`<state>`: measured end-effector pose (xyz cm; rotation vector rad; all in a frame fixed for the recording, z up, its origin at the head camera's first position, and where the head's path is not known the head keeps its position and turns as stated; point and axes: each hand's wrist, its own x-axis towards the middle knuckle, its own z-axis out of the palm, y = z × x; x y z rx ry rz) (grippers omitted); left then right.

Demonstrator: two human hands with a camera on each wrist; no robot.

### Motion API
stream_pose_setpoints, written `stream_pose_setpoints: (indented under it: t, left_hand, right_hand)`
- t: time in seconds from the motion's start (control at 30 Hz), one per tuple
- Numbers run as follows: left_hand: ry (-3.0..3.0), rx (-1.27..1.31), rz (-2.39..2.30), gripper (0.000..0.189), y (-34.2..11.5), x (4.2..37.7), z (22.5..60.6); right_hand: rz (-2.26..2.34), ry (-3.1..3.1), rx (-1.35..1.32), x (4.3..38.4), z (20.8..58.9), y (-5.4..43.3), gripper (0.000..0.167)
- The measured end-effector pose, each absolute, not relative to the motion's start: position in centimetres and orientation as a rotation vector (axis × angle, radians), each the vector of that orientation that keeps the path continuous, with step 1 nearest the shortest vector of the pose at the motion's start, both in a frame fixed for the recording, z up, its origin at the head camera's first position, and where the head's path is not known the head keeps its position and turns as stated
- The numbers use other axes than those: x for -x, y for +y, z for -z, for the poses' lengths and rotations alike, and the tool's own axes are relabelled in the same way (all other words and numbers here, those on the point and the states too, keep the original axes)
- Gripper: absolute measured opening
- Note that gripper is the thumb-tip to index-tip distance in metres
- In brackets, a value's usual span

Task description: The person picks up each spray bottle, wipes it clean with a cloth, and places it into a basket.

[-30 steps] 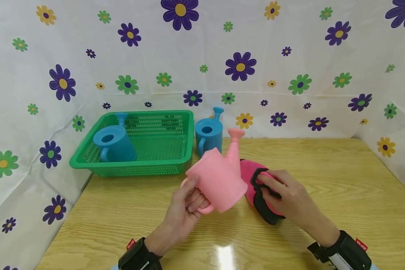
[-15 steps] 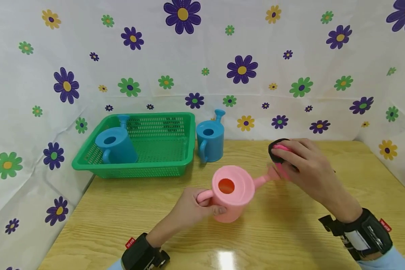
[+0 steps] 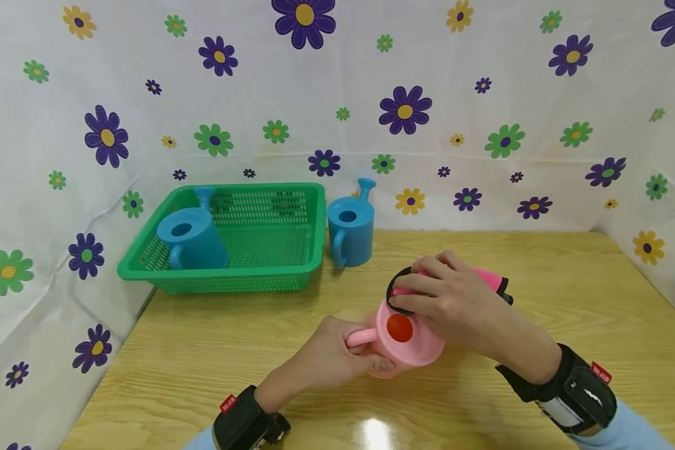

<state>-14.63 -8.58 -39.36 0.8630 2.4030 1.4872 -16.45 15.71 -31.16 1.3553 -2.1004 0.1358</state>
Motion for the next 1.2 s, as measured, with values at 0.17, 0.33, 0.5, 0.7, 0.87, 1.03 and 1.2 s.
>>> stream_pose_setpoints:
  t: [0.17, 0.33, 0.5, 0.7, 0.87, 1.03, 1.2]
  left_hand:
    - [2.423, -0.902, -1.456, 0.032, -8.6, 14.5, 39.5]
    - [2.416, -0.934, -1.459, 0.026, -8.7, 14.3, 39.8]
    - [2.411, -0.932, -1.502, 0.017, -9.1, 14.4, 39.9]
    - [2.376, -0.862, -1.518, 0.021, -9.8, 14.6, 39.5]
    - [2.354, -0.823, -1.522, 0.033, -9.8, 14.7, 39.3]
    - [2.346, -0.827, -1.542, 0.036, -9.6, 14.7, 39.2]
    - [2.347, -0.823, -1.546, 0.034, -9.6, 14.6, 39.0]
  right_hand:
    - [-0.146, -2.124, -1.350, 15.9, 31.4, 15.3, 0.040]
    - [-0.168, -2.092, -1.418, 14.8, 31.7, 14.7, 0.041]
    - [-0.163, -2.023, -1.464, 13.7, 31.7, 14.2, 0.042]
    - [-0.192, -2.026, -1.519, 12.9, 31.3, 14.4, 0.036]
    - [-0.247, -2.060, -1.549, 12.4, 31.4, 14.9, 0.032]
    - [-0.250, -2.086, -1.545, 12.1, 31.3, 15.3, 0.032]
    - [-0.219, -2.086, -1.513, 12.0, 31.3, 15.4, 0.032]
